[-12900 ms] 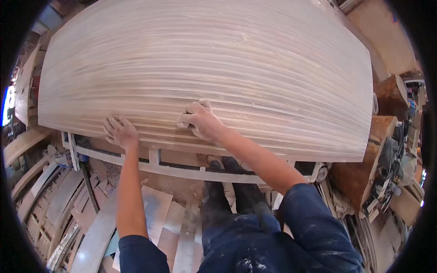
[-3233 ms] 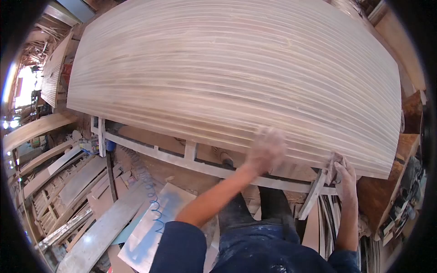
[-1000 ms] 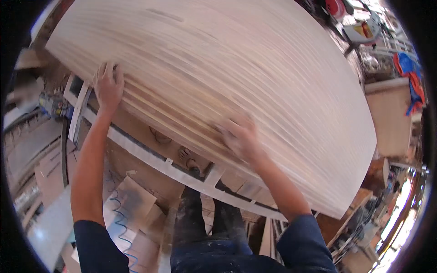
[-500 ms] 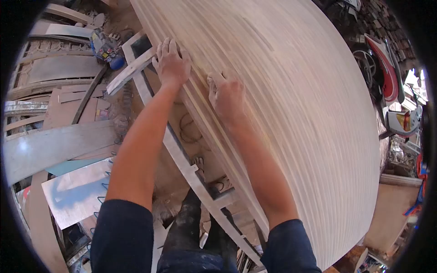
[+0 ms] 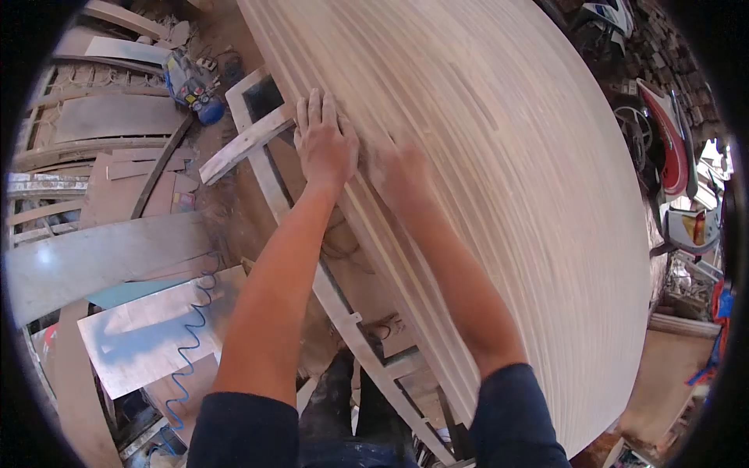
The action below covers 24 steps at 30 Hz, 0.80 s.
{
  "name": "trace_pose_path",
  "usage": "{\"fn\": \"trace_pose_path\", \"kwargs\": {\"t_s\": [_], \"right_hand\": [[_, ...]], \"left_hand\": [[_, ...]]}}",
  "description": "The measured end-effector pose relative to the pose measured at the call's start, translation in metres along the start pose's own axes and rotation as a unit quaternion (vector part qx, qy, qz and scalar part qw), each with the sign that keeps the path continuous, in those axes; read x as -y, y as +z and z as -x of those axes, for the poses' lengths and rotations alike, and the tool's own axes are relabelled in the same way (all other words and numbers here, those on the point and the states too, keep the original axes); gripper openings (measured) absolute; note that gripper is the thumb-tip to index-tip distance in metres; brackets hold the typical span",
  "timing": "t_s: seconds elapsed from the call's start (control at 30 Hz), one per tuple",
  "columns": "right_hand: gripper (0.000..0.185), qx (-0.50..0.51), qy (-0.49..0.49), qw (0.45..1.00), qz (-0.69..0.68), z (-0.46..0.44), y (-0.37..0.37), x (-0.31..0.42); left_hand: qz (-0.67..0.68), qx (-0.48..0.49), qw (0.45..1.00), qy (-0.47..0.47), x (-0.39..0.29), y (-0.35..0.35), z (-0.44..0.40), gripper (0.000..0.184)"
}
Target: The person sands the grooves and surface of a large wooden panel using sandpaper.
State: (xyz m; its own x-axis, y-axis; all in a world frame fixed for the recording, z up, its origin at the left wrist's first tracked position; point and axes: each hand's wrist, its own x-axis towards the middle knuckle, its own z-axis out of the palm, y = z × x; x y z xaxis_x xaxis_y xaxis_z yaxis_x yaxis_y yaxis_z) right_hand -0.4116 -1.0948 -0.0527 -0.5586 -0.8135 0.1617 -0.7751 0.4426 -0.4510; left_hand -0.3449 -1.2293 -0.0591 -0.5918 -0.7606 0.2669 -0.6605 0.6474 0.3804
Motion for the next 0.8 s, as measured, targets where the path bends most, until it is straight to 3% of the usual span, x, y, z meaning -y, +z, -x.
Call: {"fn": "trace_pose_path", "kwargs": {"t_s": [0.1,0.17,0.3,0.37,0.47,0.5,0.53,0.6,0.63,0.7,0.8], "right_hand": [[0.032,0.005,0.056,0.998,-0.034,-0.044,0.003,0.015],[0.027,-0.023,0.027,0.999,-0.038,0.012,-0.018,0.005],[0.031,0.037,0.032,0.989,-0.139,0.154,-0.079,-0.010],[0.032,0.046,0.034,0.986,-0.156,0.158,-0.081,-0.008],[0.020,-0.030,-0.019,0.994,-0.103,0.078,-0.041,-0.007],[0.026,-0.061,0.008,0.993,-0.103,0.033,-0.023,0.003],[0.024,-0.056,-0.015,0.993,-0.098,-0.009,-0.005,0.002],[0.026,0.000,0.053,0.997,-0.064,-0.061,0.005,0.018],[0.026,-0.001,0.059,0.996,-0.063,-0.047,0.004,0.013],[0.026,-0.094,-0.042,0.993,-0.065,0.007,-0.010,0.000],[0.031,-0.023,0.037,0.991,-0.129,0.115,-0.055,-0.005]], "left_hand": [[0.016,-0.011,1.000,0.014,0.003,0.003,-0.004,0.053],[0.033,-0.016,0.999,0.016,0.007,0.006,-0.001,0.052],[0.062,-0.038,0.997,0.017,0.008,0.006,-0.001,0.050],[0.054,-0.036,0.998,0.012,0.008,0.004,-0.003,0.050],[0.074,-0.042,0.996,0.024,0.006,-0.001,-0.003,0.046],[0.073,-0.040,0.996,0.025,0.007,-0.001,-0.003,0.046],[0.072,-0.037,0.996,0.024,0.008,0.000,-0.001,0.047],[0.065,-0.036,0.997,0.023,0.010,0.003,-0.001,0.048],[0.060,-0.034,0.997,0.019,0.011,0.005,-0.001,0.049],[0.060,-0.030,0.998,0.021,0.009,0.007,0.000,0.050],[0.052,-0.026,0.998,0.012,0.007,0.005,-0.002,0.050]]}}
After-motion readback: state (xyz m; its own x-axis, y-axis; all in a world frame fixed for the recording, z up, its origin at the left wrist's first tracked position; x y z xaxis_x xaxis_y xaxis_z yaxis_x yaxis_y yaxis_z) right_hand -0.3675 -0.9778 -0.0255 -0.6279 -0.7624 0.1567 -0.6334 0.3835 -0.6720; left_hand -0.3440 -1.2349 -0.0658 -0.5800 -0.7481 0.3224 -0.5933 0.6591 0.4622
